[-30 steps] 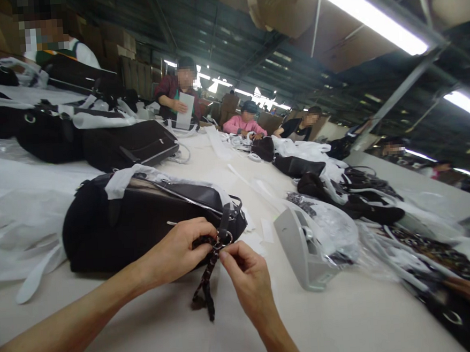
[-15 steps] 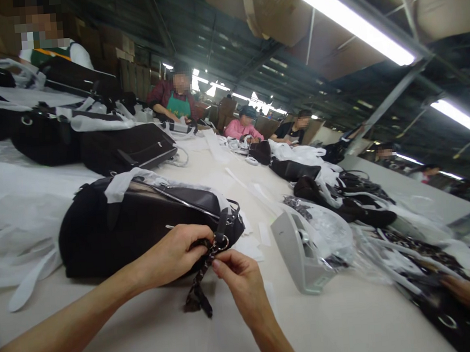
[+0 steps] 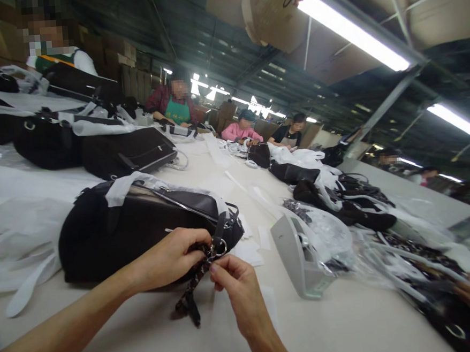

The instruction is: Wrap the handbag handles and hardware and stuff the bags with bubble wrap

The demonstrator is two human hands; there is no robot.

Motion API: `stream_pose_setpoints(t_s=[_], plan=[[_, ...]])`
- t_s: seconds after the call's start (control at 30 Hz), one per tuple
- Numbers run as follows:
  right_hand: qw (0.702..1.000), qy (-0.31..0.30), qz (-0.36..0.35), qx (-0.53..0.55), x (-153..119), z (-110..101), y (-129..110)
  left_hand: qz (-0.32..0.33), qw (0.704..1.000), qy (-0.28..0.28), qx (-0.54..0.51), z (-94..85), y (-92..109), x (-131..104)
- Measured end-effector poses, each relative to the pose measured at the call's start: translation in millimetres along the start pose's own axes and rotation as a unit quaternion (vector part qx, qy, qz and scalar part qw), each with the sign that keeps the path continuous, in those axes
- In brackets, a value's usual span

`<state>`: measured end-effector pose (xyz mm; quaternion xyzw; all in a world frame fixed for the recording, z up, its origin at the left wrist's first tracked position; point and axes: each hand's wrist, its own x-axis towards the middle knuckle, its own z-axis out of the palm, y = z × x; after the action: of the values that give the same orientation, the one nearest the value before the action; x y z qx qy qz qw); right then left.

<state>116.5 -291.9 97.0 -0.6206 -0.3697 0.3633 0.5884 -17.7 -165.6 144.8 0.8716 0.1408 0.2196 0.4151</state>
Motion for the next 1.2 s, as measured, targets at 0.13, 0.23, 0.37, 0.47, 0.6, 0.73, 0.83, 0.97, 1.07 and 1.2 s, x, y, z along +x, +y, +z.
stream_pose_setpoints(t_s=[0.13, 0.23, 0.37, 0.47, 0.6, 0.73, 0.83, 0.97, 1.07, 1.2], plan=[[1.000, 0.011, 0.009, 0.015, -0.8, 1.1, -0.4, -0.006, 1.000, -0.004, 0.000, -1.9, 1.9, -0.6], [1.000, 0.020, 0.018, 0.016, -1.2, 2.5, -1.4, -0.015, 1.000, -0.006, 0.001, -1.1, 2.0, -1.0], [0.999, 0.035, 0.014, 0.011, -2.4, 5.7, -3.0, -0.015, 1.000, -0.001, -0.004, 0.8, 0.5, -1.3], [0.999, 0.043, 0.011, 0.002, -3.8, 7.8, -3.6, -0.020, 1.000, 0.001, -0.002, 1.0, -0.3, -1.5], [0.999, 0.037, 0.019, 0.010, -4.0, 6.1, -3.6, -0.021, 1.000, 0.001, -0.001, 0.6, -0.4, -1.3], [0.999, 0.035, 0.025, 0.025, -2.9, 2.3, -4.8, -0.015, 1.000, 0.003, 0.000, 1.1, 0.2, -0.4], [0.999, 0.033, 0.023, 0.030, -2.1, 1.7, -5.8, -0.016, 1.000, 0.004, 0.005, 1.3, 1.3, -0.2], [0.999, 0.038, 0.020, 0.024, -0.6, 2.1, -4.9, -0.021, 1.000, -0.006, 0.002, 0.9, 3.5, -0.7], [0.999, 0.041, 0.015, 0.025, 0.7, 1.6, -3.3, -0.022, 1.000, -0.007, 0.002, 0.2, 5.1, -0.9], [0.999, 0.033, 0.007, 0.038, 3.4, 2.1, -2.8, -0.026, 1.000, 0.004, 0.006, -0.3, 5.2, -0.7]])
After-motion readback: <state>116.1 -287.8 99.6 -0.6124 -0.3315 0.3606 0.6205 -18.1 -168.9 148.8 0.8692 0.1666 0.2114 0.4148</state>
